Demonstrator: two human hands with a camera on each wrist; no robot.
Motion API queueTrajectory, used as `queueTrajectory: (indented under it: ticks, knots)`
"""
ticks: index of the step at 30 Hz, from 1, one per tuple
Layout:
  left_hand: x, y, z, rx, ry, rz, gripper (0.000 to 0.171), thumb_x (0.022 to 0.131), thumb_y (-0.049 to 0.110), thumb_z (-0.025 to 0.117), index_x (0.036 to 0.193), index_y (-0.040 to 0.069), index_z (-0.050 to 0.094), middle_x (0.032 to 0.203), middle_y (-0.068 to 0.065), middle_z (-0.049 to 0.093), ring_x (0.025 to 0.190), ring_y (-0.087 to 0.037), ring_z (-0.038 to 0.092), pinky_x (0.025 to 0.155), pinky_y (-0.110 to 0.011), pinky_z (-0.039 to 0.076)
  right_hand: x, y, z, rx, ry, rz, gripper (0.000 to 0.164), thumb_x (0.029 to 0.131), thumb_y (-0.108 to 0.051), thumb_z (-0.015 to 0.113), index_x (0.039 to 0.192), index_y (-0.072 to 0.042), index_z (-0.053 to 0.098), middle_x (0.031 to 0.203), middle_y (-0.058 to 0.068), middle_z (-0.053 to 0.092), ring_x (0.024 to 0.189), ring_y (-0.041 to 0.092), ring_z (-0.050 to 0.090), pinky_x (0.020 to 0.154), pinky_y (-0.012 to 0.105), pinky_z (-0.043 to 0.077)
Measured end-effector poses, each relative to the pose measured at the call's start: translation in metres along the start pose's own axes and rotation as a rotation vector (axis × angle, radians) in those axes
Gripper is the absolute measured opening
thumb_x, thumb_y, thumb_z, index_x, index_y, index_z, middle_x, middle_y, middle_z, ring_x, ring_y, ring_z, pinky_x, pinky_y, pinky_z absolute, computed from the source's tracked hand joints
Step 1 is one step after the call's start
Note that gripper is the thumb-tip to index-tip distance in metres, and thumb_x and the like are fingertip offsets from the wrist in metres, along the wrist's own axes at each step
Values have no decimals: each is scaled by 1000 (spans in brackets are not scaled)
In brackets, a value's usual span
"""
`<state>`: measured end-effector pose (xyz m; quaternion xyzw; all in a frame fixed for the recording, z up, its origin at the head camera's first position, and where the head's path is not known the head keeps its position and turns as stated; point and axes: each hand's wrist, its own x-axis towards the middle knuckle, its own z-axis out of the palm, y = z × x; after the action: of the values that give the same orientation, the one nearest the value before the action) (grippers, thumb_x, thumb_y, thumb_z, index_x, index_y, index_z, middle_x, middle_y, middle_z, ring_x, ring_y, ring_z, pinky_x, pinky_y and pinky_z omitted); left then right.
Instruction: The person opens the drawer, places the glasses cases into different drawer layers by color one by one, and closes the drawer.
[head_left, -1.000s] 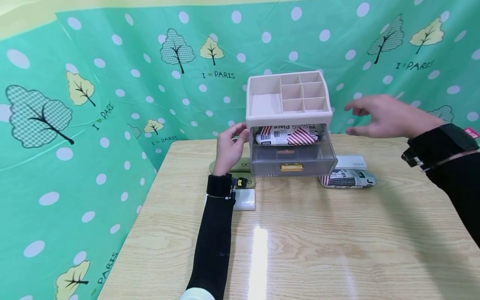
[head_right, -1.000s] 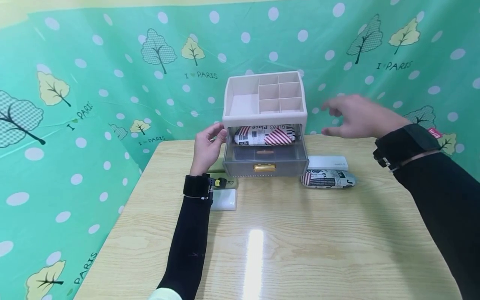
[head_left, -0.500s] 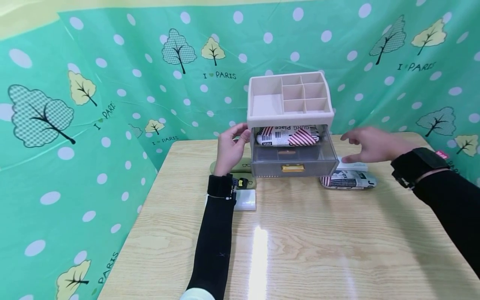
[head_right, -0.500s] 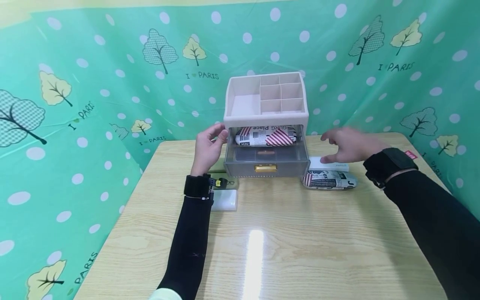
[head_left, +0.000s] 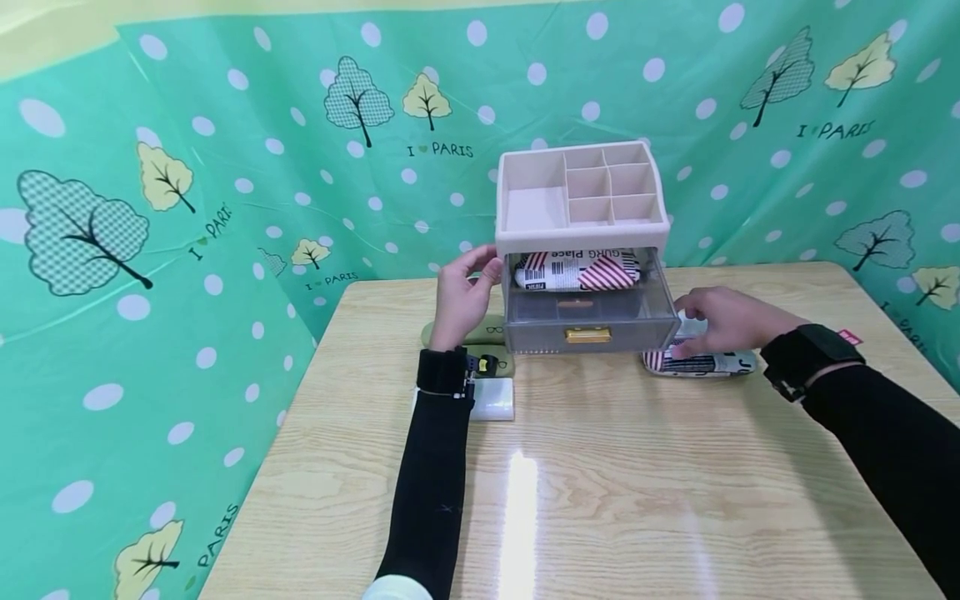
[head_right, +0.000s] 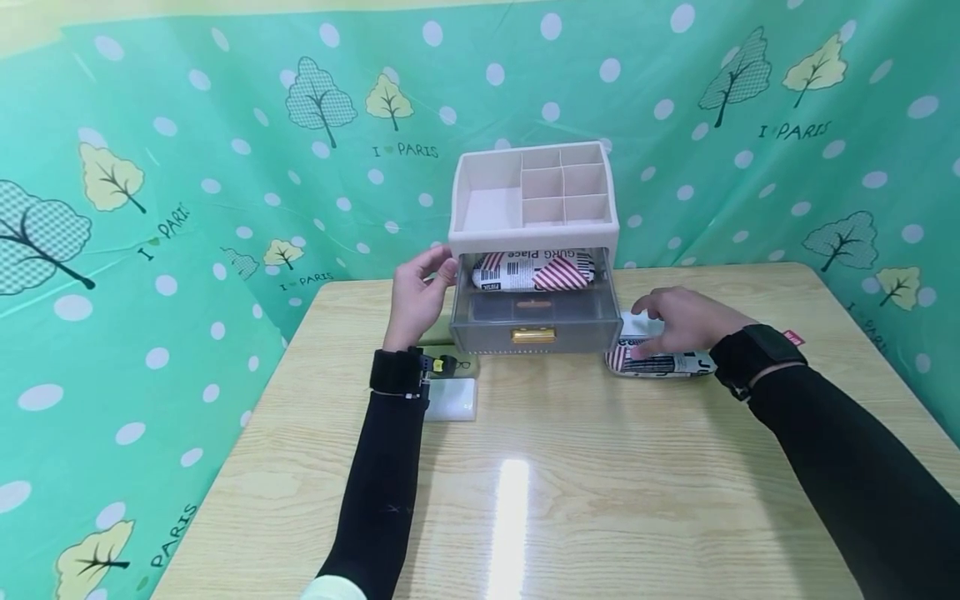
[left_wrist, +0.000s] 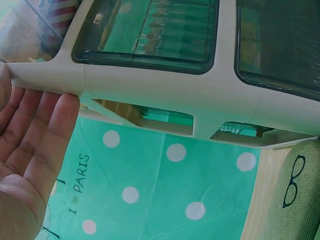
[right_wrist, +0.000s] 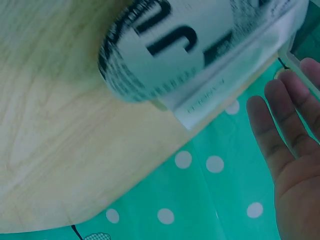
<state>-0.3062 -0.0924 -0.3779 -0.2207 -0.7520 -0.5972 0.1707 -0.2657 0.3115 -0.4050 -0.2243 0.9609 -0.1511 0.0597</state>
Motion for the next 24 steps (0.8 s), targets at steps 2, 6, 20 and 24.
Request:
queueTrajectory:
  ticks: [2, 6, 20, 24]
  knots:
    - [0, 0, -1, -4, -4, 12, 36, 99, 25, 65, 125, 0, 69, 117, -15, 72, 103, -24, 69, 84, -30, 64, -1, 1, 4, -1, -2, -7, 60, 74, -55, 89, 109, -9, 73, 100, 5, 70, 89, 22, 63, 77, 46, 57]
    - [0, -1, -2, -11, -11, 26, 37, 99, 28, 66, 125, 1, 69, 116, -14, 73, 102, -23, 70, 83, -29, 64, -2, 2, 10, 2, -24, 4, 55, 74, -56, 89, 103, -13, 72, 95, 1, 69, 85, 18, 61, 77, 43, 56]
    - [-1, 3, 0, 13, 0, -11, 34, 100, 18, 64, 126, -3, 67, 118, -19, 71, 104, -27, 69, 84, -29, 63, -4, -1, 17, 32, -54, 34, 47, 76, -46, 91, 95, -8, 72, 79, -1, 61, 72, 16, 51, 63, 32, 47]
    - [-1, 5, 2, 14, 3, -20, 32, 101, 13, 63, 126, -6, 66, 119, -23, 70, 106, -31, 68, 85, -30, 63, -5, -1, 16, 23, -87, -14, 43, 76, -43, 91, 99, -10, 75, 81, -4, 63, 73, 15, 52, 64, 30, 45]
